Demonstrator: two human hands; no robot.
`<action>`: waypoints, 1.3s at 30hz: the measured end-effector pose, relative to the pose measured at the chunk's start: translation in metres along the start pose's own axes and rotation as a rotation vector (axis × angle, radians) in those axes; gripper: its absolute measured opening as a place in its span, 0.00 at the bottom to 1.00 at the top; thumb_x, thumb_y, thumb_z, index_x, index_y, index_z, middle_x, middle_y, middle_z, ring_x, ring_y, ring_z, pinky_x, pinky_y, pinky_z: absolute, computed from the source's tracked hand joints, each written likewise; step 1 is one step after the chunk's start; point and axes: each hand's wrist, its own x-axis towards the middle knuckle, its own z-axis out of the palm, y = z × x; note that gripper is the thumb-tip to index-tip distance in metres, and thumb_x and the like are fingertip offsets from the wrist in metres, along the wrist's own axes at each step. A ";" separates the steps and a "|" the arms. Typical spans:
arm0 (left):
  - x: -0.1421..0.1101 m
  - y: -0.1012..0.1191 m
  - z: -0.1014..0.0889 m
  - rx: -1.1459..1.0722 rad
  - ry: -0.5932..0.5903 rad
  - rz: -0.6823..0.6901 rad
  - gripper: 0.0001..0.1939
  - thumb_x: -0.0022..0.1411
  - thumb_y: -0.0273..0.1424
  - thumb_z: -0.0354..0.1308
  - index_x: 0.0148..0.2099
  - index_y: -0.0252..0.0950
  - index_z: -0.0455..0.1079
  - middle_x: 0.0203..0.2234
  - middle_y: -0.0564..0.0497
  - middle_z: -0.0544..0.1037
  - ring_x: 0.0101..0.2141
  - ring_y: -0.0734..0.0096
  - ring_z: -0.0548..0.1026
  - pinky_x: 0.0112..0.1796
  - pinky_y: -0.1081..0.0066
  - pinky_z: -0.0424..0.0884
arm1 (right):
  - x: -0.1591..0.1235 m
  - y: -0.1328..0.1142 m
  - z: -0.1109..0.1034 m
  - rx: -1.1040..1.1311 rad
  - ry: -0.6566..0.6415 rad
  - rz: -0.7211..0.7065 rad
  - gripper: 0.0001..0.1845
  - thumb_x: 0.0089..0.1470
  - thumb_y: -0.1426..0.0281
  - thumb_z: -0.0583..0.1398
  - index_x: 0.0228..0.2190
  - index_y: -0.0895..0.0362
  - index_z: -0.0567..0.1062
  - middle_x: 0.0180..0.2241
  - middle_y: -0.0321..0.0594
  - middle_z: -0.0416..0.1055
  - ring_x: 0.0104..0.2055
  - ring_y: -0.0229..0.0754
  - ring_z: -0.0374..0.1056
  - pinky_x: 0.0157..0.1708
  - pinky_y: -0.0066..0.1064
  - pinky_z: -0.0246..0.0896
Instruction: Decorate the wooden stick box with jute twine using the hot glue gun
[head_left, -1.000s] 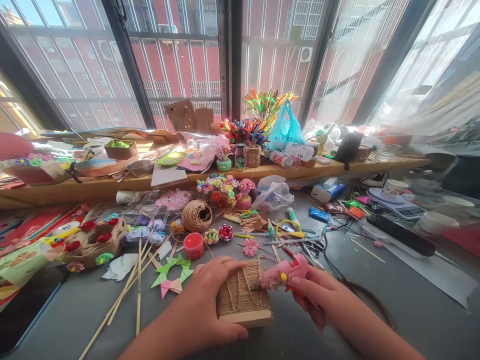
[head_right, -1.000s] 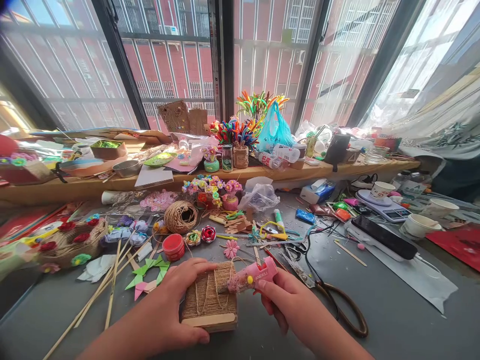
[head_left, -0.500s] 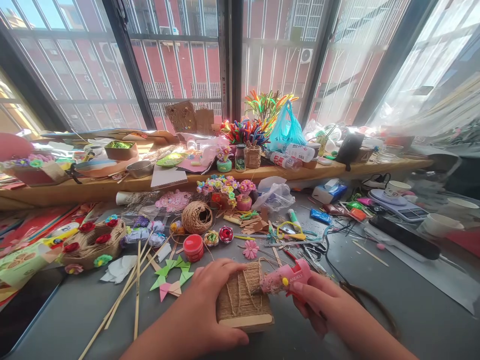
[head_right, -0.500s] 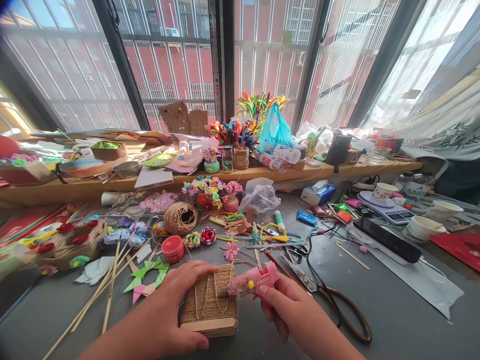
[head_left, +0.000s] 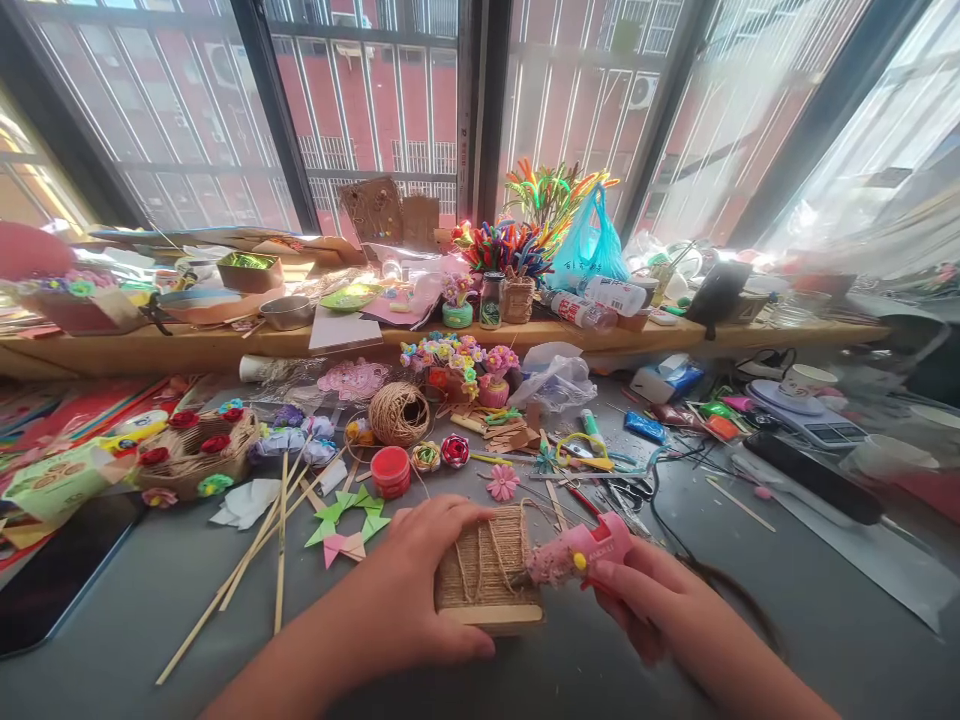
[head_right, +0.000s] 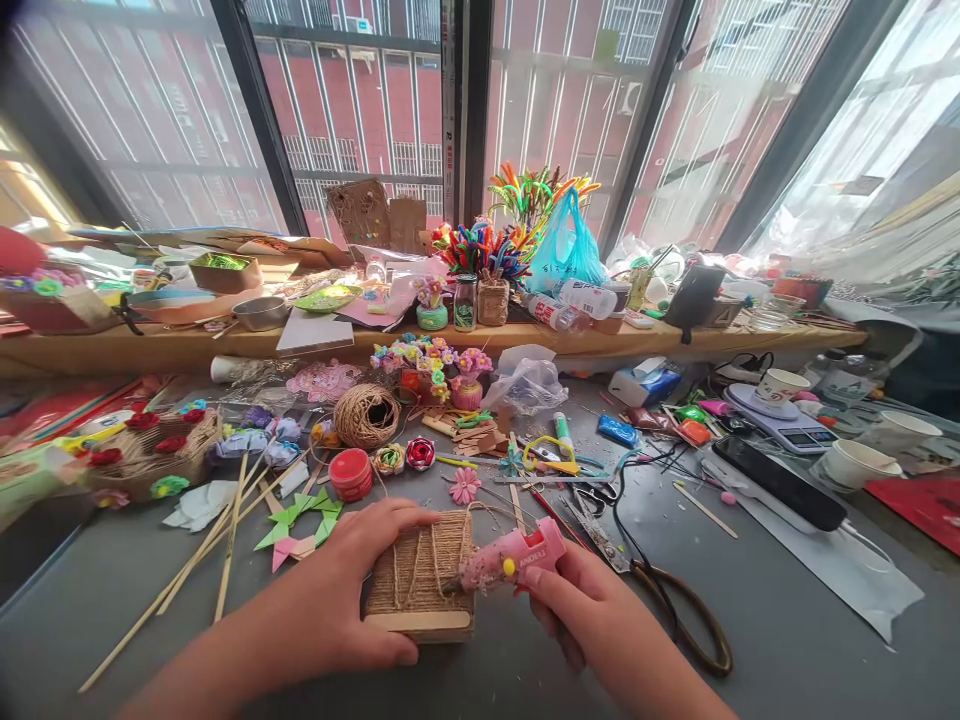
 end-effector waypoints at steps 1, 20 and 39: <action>0.000 0.001 0.000 0.000 -0.002 -0.006 0.53 0.42 0.37 0.82 0.70 0.52 0.66 0.69 0.48 0.68 0.67 0.38 0.64 0.67 0.42 0.62 | 0.000 0.000 -0.001 -0.003 -0.002 0.003 0.27 0.48 0.43 0.66 0.30 0.54 0.73 0.21 0.28 0.66 0.18 0.33 0.57 0.20 0.28 0.52; -0.003 0.000 0.001 -0.001 0.025 0.023 0.53 0.41 0.36 0.82 0.70 0.51 0.67 0.68 0.46 0.69 0.66 0.37 0.66 0.66 0.43 0.64 | 0.002 0.001 -0.010 0.018 -0.047 0.018 0.19 0.58 0.51 0.64 0.34 0.55 0.76 0.21 0.29 0.70 0.19 0.34 0.60 0.23 0.29 0.49; -0.002 -0.001 0.003 -0.016 0.052 0.031 0.51 0.42 0.36 0.81 0.68 0.50 0.68 0.66 0.47 0.71 0.64 0.39 0.68 0.65 0.44 0.65 | 0.008 0.013 0.001 0.085 0.032 -0.040 0.22 0.51 0.48 0.66 0.28 0.54 0.73 0.20 0.28 0.66 0.17 0.33 0.56 0.20 0.28 0.52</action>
